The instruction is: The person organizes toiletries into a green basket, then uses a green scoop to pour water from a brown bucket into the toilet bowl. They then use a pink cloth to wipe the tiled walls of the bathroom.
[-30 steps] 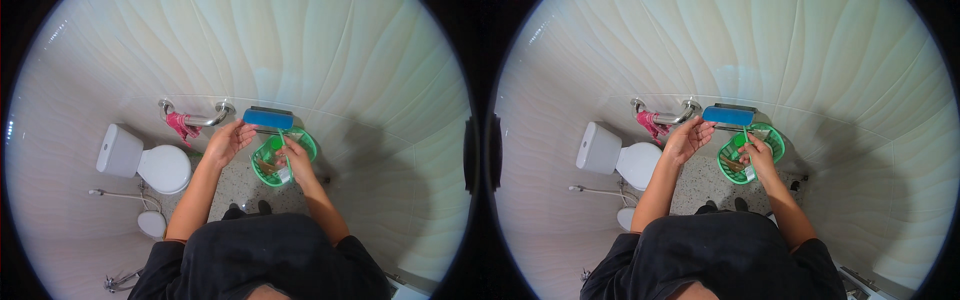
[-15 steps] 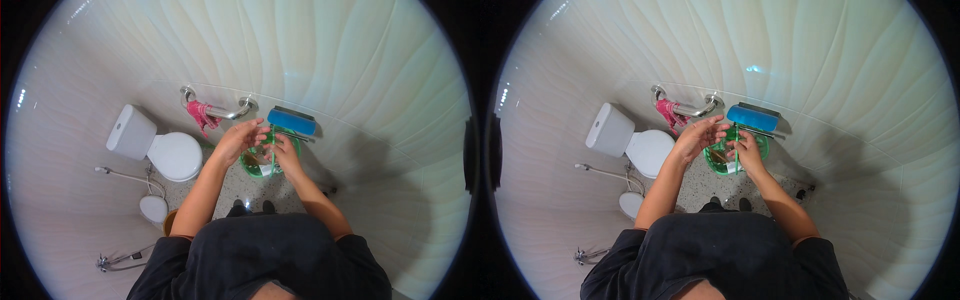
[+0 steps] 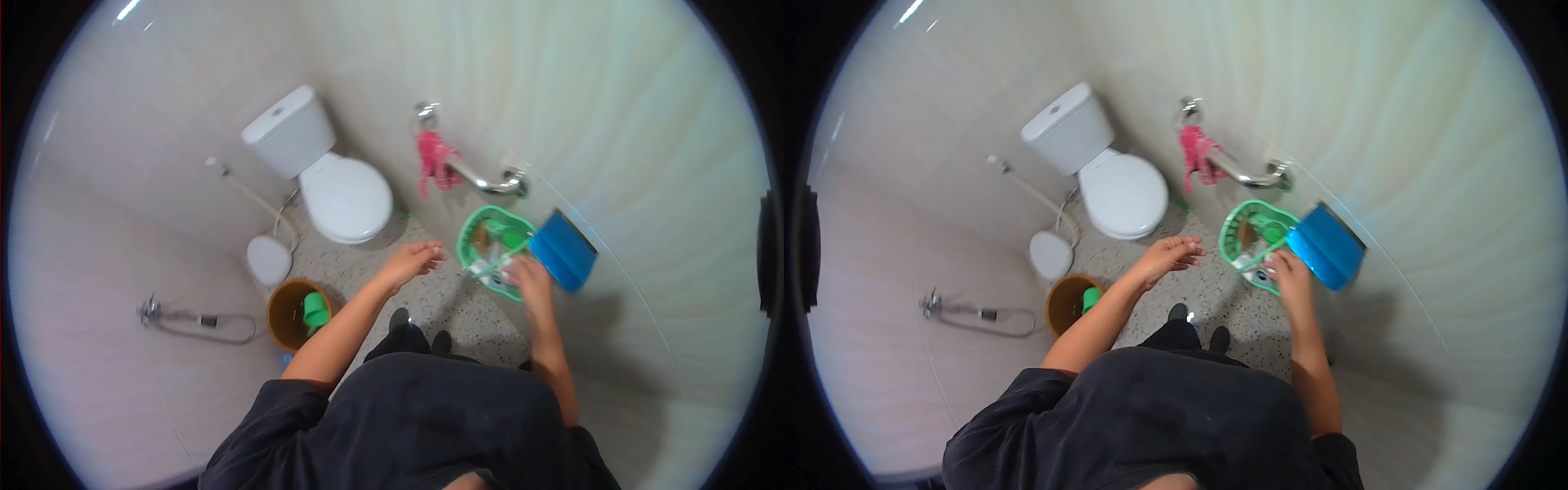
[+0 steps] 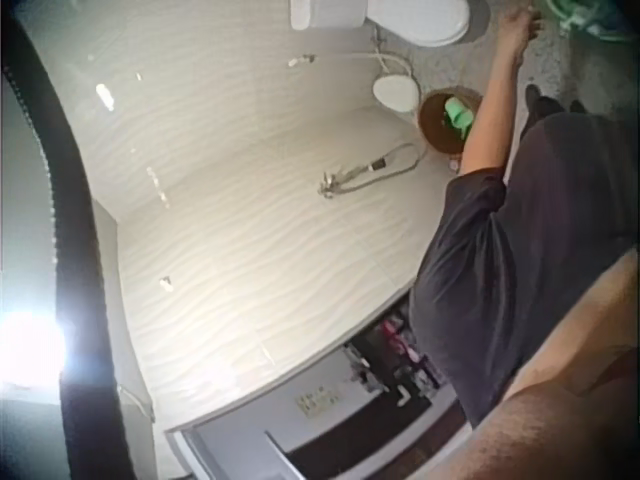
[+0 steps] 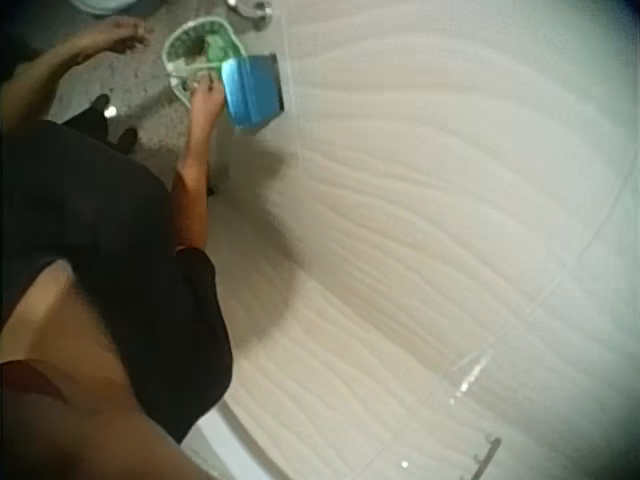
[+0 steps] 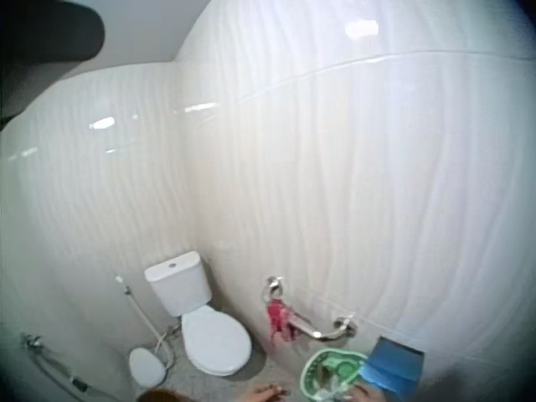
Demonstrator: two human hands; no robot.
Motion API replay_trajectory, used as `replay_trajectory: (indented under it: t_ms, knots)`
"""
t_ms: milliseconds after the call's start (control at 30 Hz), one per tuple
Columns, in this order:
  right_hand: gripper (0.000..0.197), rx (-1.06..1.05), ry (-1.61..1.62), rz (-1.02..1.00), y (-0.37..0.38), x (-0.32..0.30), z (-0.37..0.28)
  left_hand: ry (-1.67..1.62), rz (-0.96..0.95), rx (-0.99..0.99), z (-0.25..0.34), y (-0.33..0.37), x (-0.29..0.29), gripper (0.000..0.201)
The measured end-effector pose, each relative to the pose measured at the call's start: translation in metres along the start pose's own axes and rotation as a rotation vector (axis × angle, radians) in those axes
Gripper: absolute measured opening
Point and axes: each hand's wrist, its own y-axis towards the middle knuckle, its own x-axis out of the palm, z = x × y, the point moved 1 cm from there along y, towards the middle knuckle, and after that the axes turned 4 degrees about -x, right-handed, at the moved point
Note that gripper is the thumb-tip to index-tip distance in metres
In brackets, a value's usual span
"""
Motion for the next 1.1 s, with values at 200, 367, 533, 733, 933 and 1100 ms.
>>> replay_trajectory:
  t_ms: [200, 367, 533, 733, 933, 1100]
  knots:
    - [0.023, 0.148, -0.644, -0.322, -0.034, 0.008, -0.057, 0.000, 0.257, -0.078, -0.111, -0.026, -0.057, 0.044]
    - [0.025, 0.053, -0.819, -0.703, -0.035, 0.073, -0.049, 0.126, 0.568, -0.063, -0.240, -0.041, -0.093, 0.039]
    - [0.029, -0.033, -0.908, -0.980, -0.038, 0.167, -0.051, 0.108, 0.729, -0.274, -0.291, -0.100, -0.107, 0.037]
    - [0.034, -0.077, -0.884, -1.220, -0.038, 0.284, -0.010, 0.172, 1.088, -0.239, -0.417, -0.169, -0.128, 0.034]
    - [0.039, 0.210, -0.729, -1.370, -0.043, 0.424, 0.120, 0.144, 1.204, -0.350, -0.489, -0.230, -0.163, 0.030]
    - [0.057, 1.152, -0.026, -0.941, -0.075, 0.568, 0.278, -0.019, 1.241, -0.488, -0.544, -0.263, -0.229, 0.025]
